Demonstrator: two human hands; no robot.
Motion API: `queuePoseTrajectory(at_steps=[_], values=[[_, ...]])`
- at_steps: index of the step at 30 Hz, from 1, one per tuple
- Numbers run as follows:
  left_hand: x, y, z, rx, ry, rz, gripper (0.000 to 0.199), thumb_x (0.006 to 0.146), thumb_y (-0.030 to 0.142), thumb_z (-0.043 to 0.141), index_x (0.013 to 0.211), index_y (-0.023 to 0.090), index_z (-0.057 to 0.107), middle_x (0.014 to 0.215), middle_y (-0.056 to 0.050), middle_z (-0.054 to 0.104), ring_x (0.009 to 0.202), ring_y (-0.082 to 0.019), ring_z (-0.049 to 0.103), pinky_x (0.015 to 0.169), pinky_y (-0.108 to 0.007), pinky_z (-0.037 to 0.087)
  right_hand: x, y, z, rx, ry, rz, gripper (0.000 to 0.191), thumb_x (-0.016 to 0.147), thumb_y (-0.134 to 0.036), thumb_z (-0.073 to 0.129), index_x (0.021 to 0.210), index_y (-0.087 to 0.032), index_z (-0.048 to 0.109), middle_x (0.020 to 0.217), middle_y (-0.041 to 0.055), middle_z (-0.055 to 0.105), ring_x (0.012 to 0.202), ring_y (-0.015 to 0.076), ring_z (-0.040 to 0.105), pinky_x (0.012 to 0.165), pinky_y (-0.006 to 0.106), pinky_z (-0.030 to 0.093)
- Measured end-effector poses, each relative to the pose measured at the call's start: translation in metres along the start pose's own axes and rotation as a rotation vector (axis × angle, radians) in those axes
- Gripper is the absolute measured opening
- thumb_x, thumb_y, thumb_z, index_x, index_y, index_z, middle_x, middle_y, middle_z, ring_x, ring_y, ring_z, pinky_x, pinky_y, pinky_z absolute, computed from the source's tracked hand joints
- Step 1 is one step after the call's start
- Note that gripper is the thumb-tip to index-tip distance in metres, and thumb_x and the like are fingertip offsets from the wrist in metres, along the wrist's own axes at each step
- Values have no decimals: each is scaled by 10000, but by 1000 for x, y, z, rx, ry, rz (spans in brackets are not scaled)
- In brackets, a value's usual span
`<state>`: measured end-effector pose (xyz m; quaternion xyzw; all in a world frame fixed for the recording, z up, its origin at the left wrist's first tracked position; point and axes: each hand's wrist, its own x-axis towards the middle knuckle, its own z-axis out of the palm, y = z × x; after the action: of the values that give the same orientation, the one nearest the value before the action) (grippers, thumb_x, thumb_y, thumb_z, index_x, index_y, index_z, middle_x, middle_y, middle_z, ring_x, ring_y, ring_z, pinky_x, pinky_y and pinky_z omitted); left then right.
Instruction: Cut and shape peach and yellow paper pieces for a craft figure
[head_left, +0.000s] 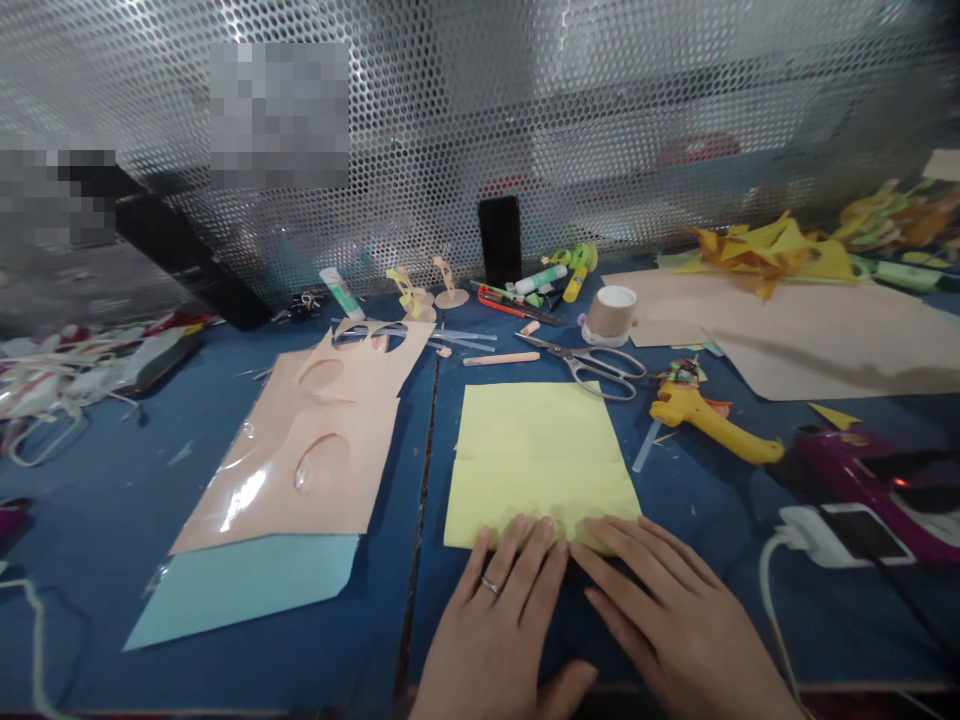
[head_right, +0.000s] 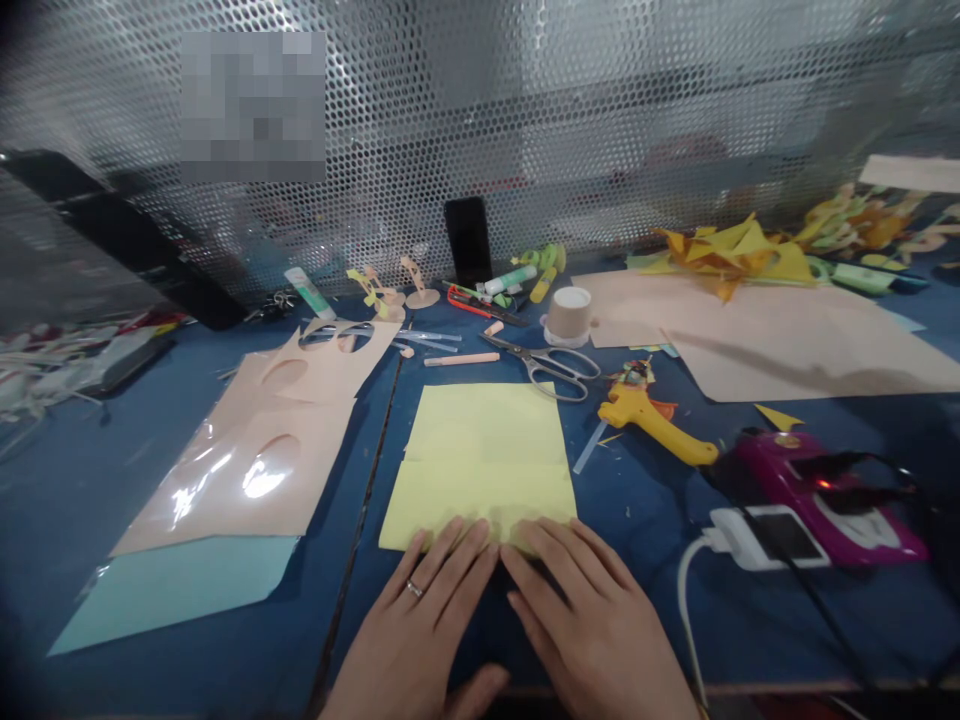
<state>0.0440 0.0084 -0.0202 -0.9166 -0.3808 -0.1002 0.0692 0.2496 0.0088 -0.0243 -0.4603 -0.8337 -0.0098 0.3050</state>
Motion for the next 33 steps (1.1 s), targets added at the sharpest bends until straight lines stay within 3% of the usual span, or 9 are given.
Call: queuePoseTrajectory(at_steps=[8, 16, 24, 33], values=[[0, 2, -4, 34, 103, 11, 582, 918, 557, 396, 1304, 155, 560, 1344, -48, 598, 1256, -231, 494, 1138, -355, 204, 0, 0, -2, 27, 21, 4, 312, 992, -267, 407, 1074, -226, 705, 1088, 25, 714, 1050, 173, 613, 990, 330, 356], [-1, -7, -11, 54, 218, -124, 306, 951, 224, 483, 1213, 178, 635, 1248, -24, 669, 1150, -202, 606, 963, -310, 474, 1, 0, 0, 29, 18, 37, 314, 1006, -285, 394, 1097, -222, 687, 1081, 11, 715, 1019, 168, 609, 896, 311, 391], [-2, -16, -10, -9, 286, -107, 322, 949, 98, 426, 1109, 178, 693, 1106, -38, 736, 1023, -189, 676, 886, -315, 537, 7, -4, 1, 1, -10, 48, 418, 1032, -306, 288, 1004, -220, 696, 1013, 2, 719, 935, 170, 600, 817, 308, 369], [-2, -13, -14, -46, 368, -124, 330, 963, 107, 409, 1029, 178, 725, 1017, -22, 761, 928, -185, 706, 814, -283, 552, 3, -4, 2, 19, 30, 30, 401, 1029, -311, 307, 1019, -217, 697, 1004, 16, 727, 941, 180, 599, 836, 315, 366]])
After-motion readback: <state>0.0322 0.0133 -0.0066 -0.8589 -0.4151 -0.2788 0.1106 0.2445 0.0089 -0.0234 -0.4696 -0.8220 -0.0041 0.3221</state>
